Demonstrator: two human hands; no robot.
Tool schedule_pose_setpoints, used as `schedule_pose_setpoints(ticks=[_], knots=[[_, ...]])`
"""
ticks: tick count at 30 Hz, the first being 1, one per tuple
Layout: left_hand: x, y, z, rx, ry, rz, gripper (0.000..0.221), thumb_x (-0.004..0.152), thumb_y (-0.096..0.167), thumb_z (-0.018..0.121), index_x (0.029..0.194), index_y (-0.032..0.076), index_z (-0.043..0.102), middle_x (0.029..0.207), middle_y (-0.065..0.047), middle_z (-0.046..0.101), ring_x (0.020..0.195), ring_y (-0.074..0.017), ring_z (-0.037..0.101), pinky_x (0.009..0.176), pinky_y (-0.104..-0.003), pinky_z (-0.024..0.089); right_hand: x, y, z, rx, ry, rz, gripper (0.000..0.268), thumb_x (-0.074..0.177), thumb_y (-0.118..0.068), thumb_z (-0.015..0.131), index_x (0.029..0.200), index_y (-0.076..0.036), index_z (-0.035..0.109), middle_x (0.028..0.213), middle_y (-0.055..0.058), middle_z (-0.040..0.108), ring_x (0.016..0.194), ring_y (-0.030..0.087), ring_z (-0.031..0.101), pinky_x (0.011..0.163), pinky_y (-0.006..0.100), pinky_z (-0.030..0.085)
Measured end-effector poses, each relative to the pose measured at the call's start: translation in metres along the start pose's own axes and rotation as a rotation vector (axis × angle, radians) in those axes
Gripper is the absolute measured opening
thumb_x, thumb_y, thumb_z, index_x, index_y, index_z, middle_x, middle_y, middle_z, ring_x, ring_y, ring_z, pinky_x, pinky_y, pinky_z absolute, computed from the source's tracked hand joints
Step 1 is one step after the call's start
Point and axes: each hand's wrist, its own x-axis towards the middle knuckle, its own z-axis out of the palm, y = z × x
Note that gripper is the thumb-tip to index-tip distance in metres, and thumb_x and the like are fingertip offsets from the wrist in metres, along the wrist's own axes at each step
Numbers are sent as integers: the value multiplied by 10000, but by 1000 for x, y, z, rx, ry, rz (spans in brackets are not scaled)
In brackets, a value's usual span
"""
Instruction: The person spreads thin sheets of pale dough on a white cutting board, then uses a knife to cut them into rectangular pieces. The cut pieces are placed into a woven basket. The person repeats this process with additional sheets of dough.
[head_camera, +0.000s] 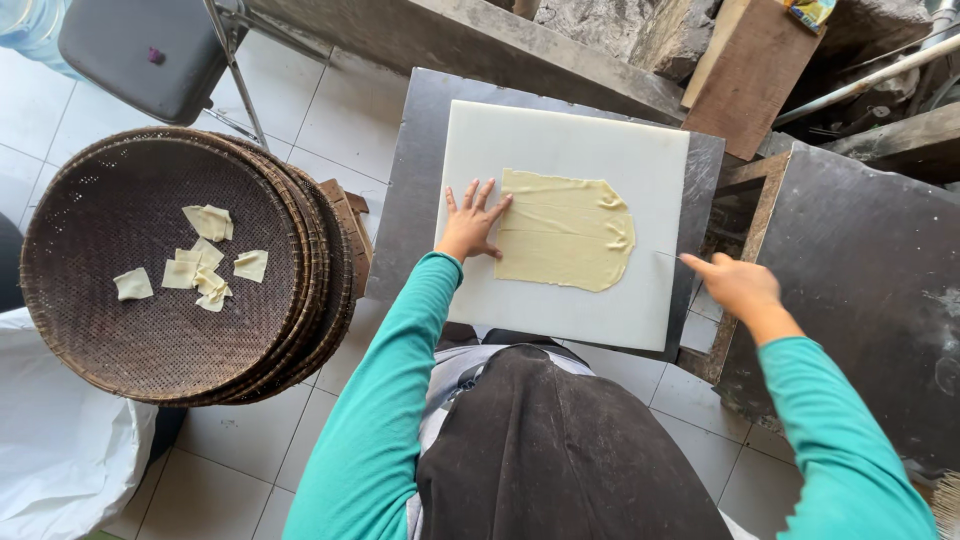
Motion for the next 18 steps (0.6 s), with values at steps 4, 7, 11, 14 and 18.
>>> schedule_pose_setpoints(ticks=[4,7,11,14,18], knots=[[-11,4,-7,-93,8,36,1456,456,618,956,1633,375,135,1712,-80,14,1562,-362,17,1156,-783,10,8,-45,-20,47,45,33,541,989,-207,529,1443,-501,529,948,27,656,748,245,712,613,419,583],[-19,9,-1,3,-43,105,1444,470,630,945,1639,391,132,1725,-48,20,1589,-354,4,1163,-793,10,60,-146,-27,172,146,-244,557,988,-132,500,1458,-430,528,886,63,637,717,258,701,557,414,559],[-22,9,4,92,-41,85,1351,517,651,917,1615,435,159,1734,-6,12,1586,-339,-4,1158,-809,7,98,-226,-24,166,205,-389,621,923,-96,527,1438,-442,549,899,65,638,692,264,703,563,408,559],[-19,11,11,82,-75,54,1341,517,664,910,1608,463,157,1723,2,-3,1578,-339,-21,1164,-801,-13,75,-191,-7,176,150,-316,556,981,-133,508,1444,-439,544,870,64,630,662,245,690,527,403,557],[-17,11,7,55,-98,40,1332,517,649,918,1601,481,163,1725,-3,-9,1582,-335,-22,1168,-792,-17,-6,-89,11,143,170,-116,496,979,-190,547,1389,-467,587,842,36,614,664,273,675,545,422,551]])
